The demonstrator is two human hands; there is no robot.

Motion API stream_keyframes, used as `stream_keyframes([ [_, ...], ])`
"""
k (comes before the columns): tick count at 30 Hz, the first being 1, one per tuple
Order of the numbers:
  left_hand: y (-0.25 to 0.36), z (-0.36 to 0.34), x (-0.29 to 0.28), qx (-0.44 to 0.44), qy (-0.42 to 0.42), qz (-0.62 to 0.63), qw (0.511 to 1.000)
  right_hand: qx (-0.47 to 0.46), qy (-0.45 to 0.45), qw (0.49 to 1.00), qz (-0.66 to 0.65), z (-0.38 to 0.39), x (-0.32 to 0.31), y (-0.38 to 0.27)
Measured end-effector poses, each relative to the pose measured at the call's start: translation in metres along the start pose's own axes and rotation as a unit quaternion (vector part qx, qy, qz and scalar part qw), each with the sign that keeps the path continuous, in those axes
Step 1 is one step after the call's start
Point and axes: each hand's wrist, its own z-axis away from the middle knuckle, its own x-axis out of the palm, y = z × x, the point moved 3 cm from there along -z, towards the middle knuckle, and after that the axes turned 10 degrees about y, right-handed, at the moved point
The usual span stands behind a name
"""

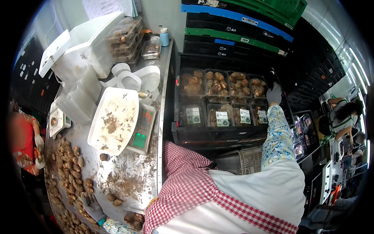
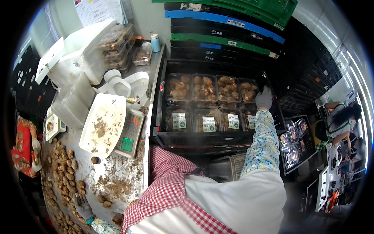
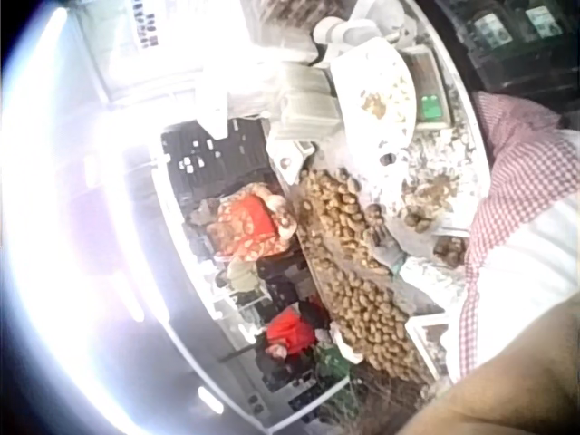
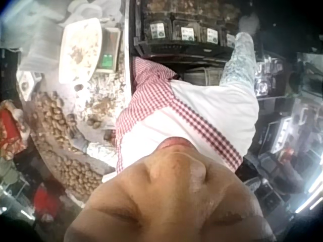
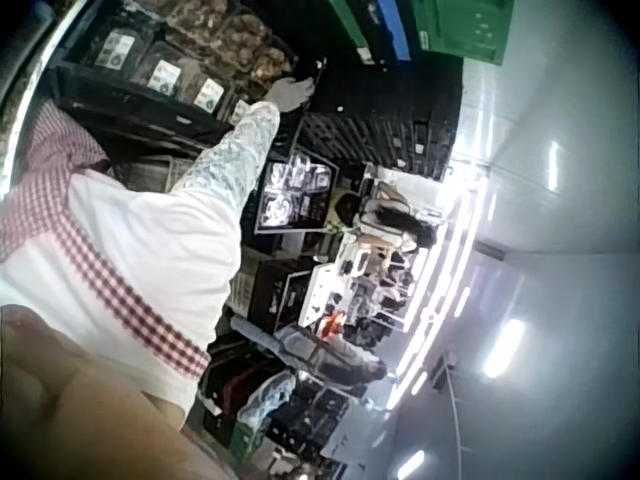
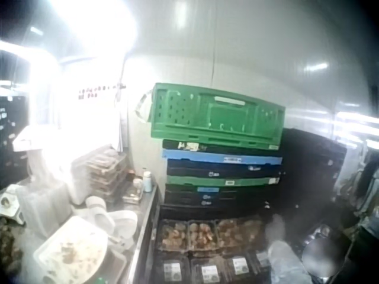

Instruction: The person sorts small root vegetables on a metal table, places them into plastic containers, weighs them on a digital scale, and stacks the filled containers. Another worker is visible nearby performing similar tasks.

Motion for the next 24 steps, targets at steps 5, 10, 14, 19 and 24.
stream_keyframes([
  [5,0.010,0.013,-0.034,-0.017,0.003,0.050,0.999,0.044,-0.256,0.944,0.203,0.012,-0.003,-0.063],
  [10,0.011,0.017,-0.005,-0.046,-0.028,0.127,0.990,-0.308,-0.073,0.944,0.092,-0.016,-0.045,-0.207],
  [14,0.034,0.048,0.017,0.070,0.017,-0.015,0.997,-0.335,-0.116,0.835,-0.420,0.031,-0.102,-0.409],
  [19,0.054,0.089,0.063,0.202,0.116,-0.305,0.923,-0.593,-0.109,0.625,-0.496,0.138,-0.170,-0.641],
  [24,0.066,0.110,0.054,0.129,0.163,-0.249,0.946,-0.635,-0.215,0.565,-0.481,0.271,-0.244,-0.804],
])
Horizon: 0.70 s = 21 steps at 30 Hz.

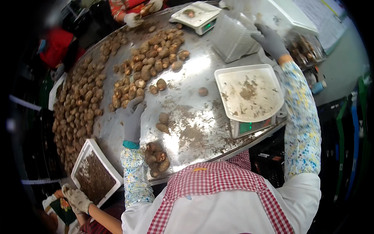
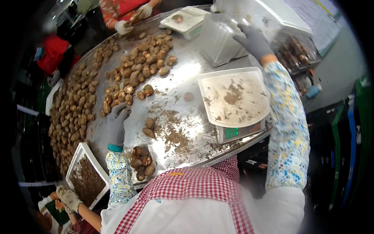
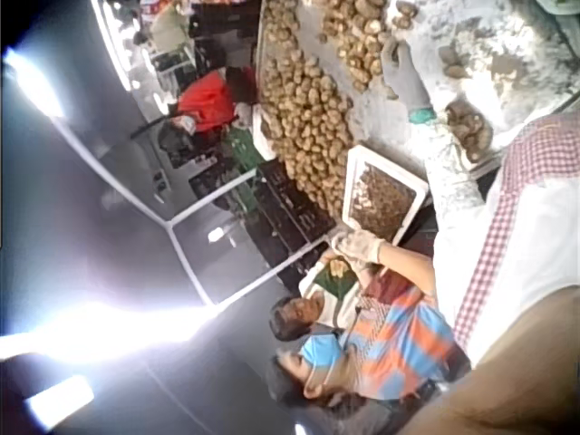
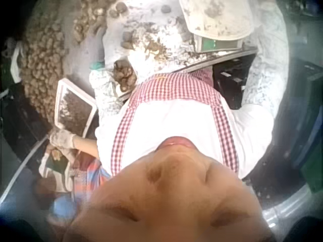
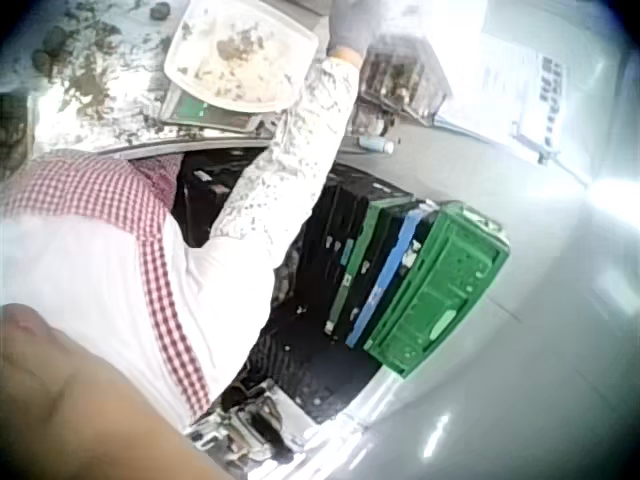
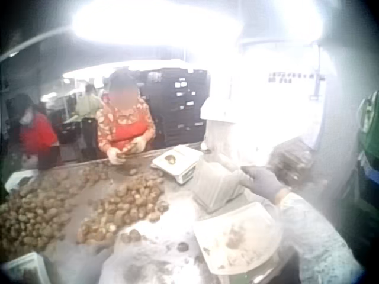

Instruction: The person sorts small root vegetables on a metal table, places them into plastic containers, weighs them on a digital scale, and stacks the filled containers. Another worker is visible nearby performing similar tasks.

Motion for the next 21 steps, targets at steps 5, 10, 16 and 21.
stream_keyframes([
  [5,-0.030,-0.009,0.026,0.037,-0.017,-0.130,0.991,0.051,-0.097,0.987,0.117,-0.077,0.103,-0.023],
  [10,-0.024,-0.008,0.122,0.058,-0.160,-0.171,0.970,0.075,-0.234,0.969,-0.034,-0.107,0.111,0.019],
  [16,-0.058,-0.013,0.225,0.336,-0.175,-0.314,0.871,0.107,-0.288,0.950,-0.054,-0.112,0.089,0.025],
  [21,-0.098,-0.029,0.238,0.339,-0.205,-0.435,0.809,0.027,-0.093,0.988,0.121,-0.120,0.098,0.023],
])
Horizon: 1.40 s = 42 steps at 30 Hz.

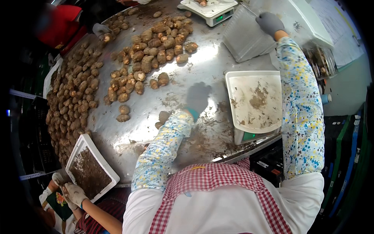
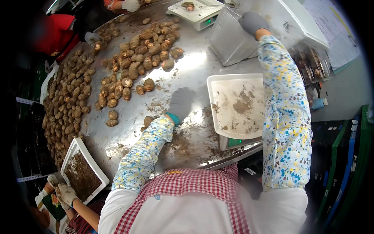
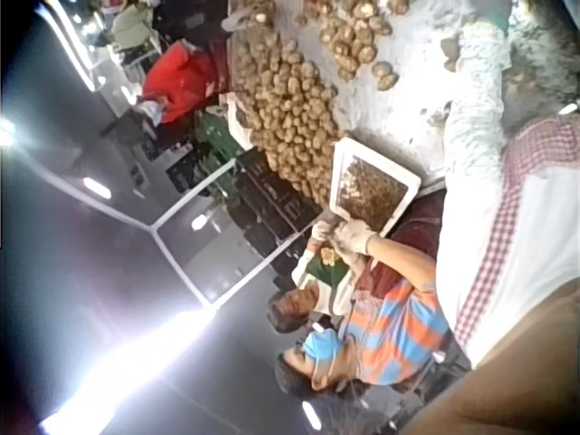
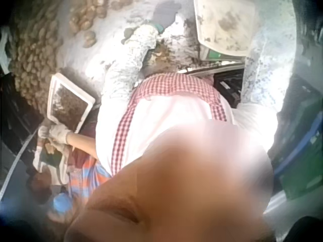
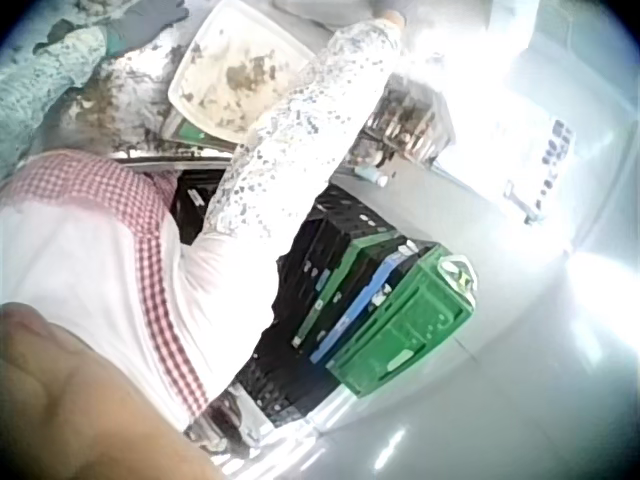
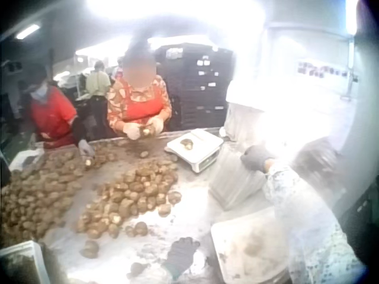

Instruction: The person sorts small root vegetables on a metal table, places them into plastic containers, weighs them on a digital scale, and stacks the filled containers. Another worker is visible nearby performing similar tasks.

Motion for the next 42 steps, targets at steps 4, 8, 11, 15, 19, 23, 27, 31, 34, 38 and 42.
stream_keyframes([
  [4,-0.011,0.008,-0.029,-0.054,0.013,-0.081,0.995,-0.074,0.234,0.964,0.102,0.026,-0.034,-0.036],
  [8,0.014,0.010,-0.063,-0.050,0.111,-0.012,0.993,-0.080,0.395,0.914,0.046,0.072,-0.099,-0.038],
  [11,0.014,0.025,-0.074,-0.111,0.130,0.106,0.980,-0.213,0.427,0.877,-0.062,0.135,-0.142,-0.061],
  [15,0.024,0.038,-0.104,-0.107,0.139,0.166,0.970,-0.224,0.357,0.903,-0.085,0.247,-0.163,-0.043],
  [19,-0.003,0.067,-0.120,-0.196,0.118,0.219,0.949,-0.220,0.296,0.923,-0.107,0.329,-0.149,-0.021],
  [23,-0.030,0.099,-0.125,-0.240,0.122,0.258,0.928,-0.203,0.145,0.963,-0.101,0.378,-0.087,-0.004],
  [27,-0.033,0.119,-0.142,-0.245,0.129,0.238,0.931,-0.182,-0.008,0.980,-0.075,0.394,-0.054,-0.003],
  [31,-0.053,0.144,-0.162,-0.232,0.162,0.167,0.945,-0.129,0.029,0.987,-0.090,0.383,-0.104,-0.053],
  [34,-0.076,0.158,-0.168,-0.248,0.220,0.096,0.939,-0.115,0.185,0.950,-0.222,0.380,-0.133,-0.113],
  [38,-0.087,0.182,-0.174,-0.296,0.236,0.057,0.924,-0.105,0.110,0.930,-0.334,0.361,-0.085,-0.203],
  [42,-0.069,0.198,-0.184,-0.406,0.107,0.093,0.903,-0.074,0.011,0.960,-0.271,0.320,0.024,-0.243],
])
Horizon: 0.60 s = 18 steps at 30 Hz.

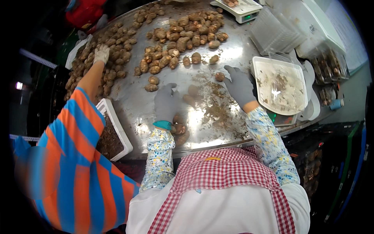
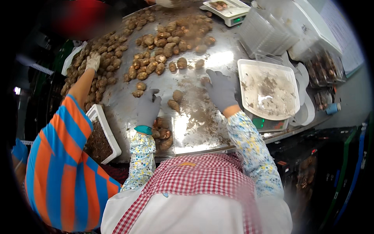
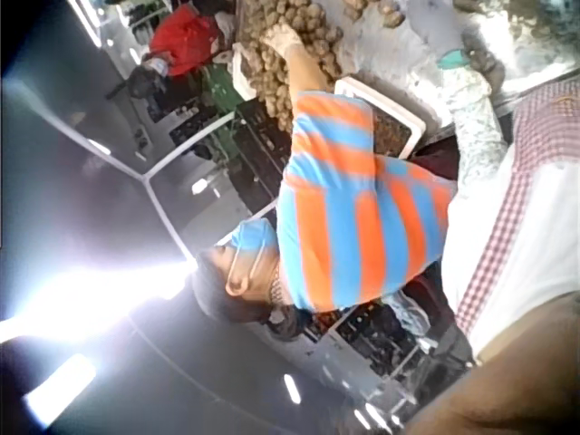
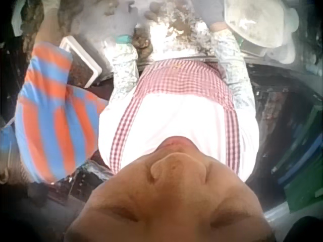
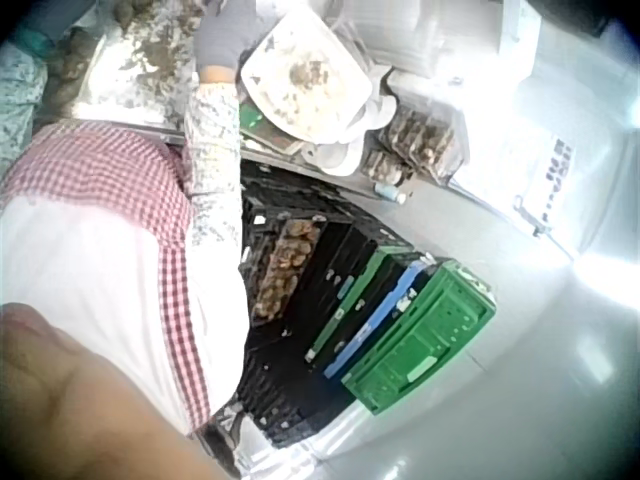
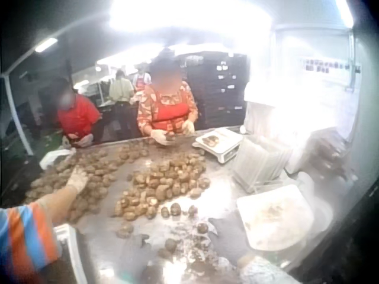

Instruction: The person sorts small root vegetables on a metal table, places them into plastic containers, weighs them on a digital scale, and stacks the filled containers. Another worker is visible nearby performing similar tasks.

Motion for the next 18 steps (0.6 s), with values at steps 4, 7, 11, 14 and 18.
stream_keyframes([
  [4,-0.003,-0.002,0.015,0.073,-0.001,-0.037,0.997,0.017,-0.101,0.987,0.121,-0.026,0.058,0.015],
  [7,0.038,0.002,0.030,-0.010,-0.125,-0.071,0.990,0.013,-0.126,0.983,0.130,-0.022,0.098,0.038],
  [11,0.029,-0.001,0.072,0.054,-0.124,-0.131,0.982,0.039,-0.014,0.998,-0.043,-0.016,0.068,0.014],
  [14,0.014,-0.014,0.103,0.064,-0.122,-0.112,0.984,0.243,-0.054,0.860,-0.445,0.010,0.057,0.023],
  [18,0.019,-0.019,0.081,0.016,-0.202,0.186,0.961,0.353,-0.107,0.719,-0.588,0.050,0.030,0.021],
])
